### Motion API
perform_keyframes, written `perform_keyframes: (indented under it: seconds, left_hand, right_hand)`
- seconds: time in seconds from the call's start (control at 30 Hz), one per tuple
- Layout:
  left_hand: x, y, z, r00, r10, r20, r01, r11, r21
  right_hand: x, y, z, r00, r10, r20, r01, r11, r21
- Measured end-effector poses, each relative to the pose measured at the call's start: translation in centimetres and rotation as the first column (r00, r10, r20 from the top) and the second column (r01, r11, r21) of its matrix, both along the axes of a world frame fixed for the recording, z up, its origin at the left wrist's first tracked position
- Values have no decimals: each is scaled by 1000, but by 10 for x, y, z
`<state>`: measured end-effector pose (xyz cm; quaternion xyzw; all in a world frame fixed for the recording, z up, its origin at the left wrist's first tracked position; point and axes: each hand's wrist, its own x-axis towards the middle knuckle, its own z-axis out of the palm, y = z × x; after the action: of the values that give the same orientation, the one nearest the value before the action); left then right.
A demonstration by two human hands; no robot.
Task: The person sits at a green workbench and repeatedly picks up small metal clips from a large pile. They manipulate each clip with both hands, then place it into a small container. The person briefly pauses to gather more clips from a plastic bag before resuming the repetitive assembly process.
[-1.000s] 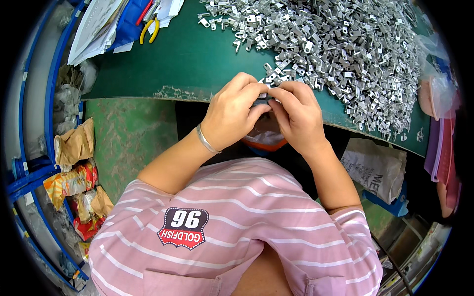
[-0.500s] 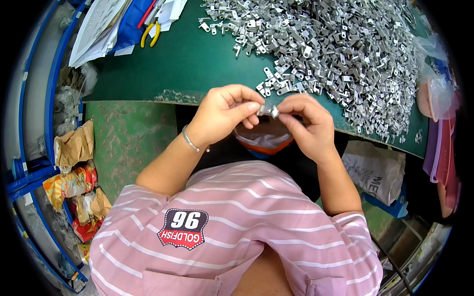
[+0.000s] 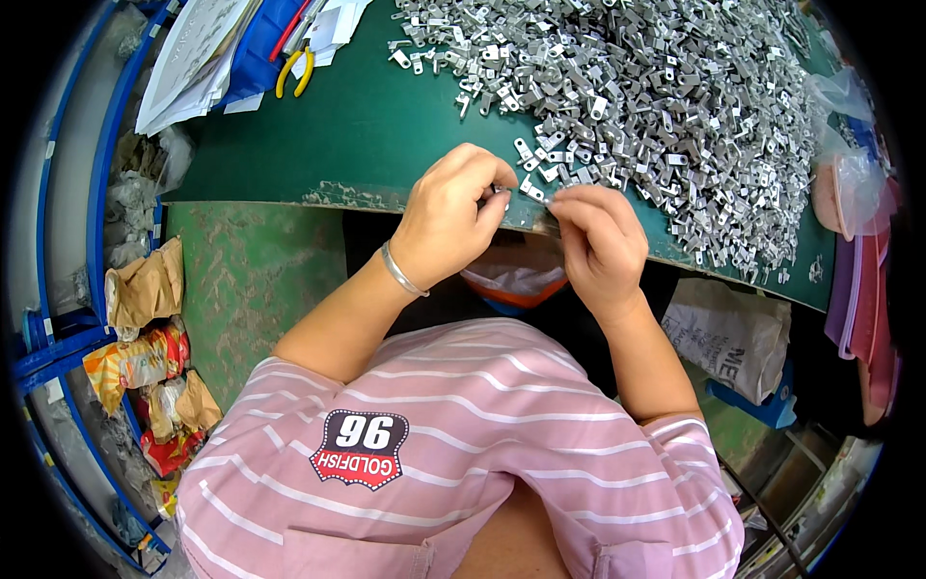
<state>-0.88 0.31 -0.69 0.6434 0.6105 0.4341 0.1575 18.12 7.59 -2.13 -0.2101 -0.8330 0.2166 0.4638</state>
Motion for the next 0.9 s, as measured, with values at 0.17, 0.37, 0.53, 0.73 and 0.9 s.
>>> perform_keyframes:
  seconds: [0.17, 0.37, 0.53, 0.73, 0.9]
  left_hand:
    - [7, -8, 3, 964, 15, 266, -18, 1000, 8]
    - [2, -6, 1, 980, -170, 100, 163, 984, 75]
    - [11, 3, 7, 997, 3, -72, 7, 990, 137]
    - [8, -3, 1, 971, -192, -141, 196, 981, 17]
    - [-3, -5, 5, 948, -316, 41, 313, 948, 56]
  right_hand:
    - [14, -9, 0, 972, 217, 89, -220, 975, 19]
    - [0, 4, 5, 992, -40, 122, 31, 997, 71]
    - [-5, -1, 10, 972, -99, 211, 80, 992, 100]
    - [3, -3, 4, 983, 58, 176, -64, 998, 28]
    - [15, -8, 2, 972, 210, 102, -208, 978, -23]
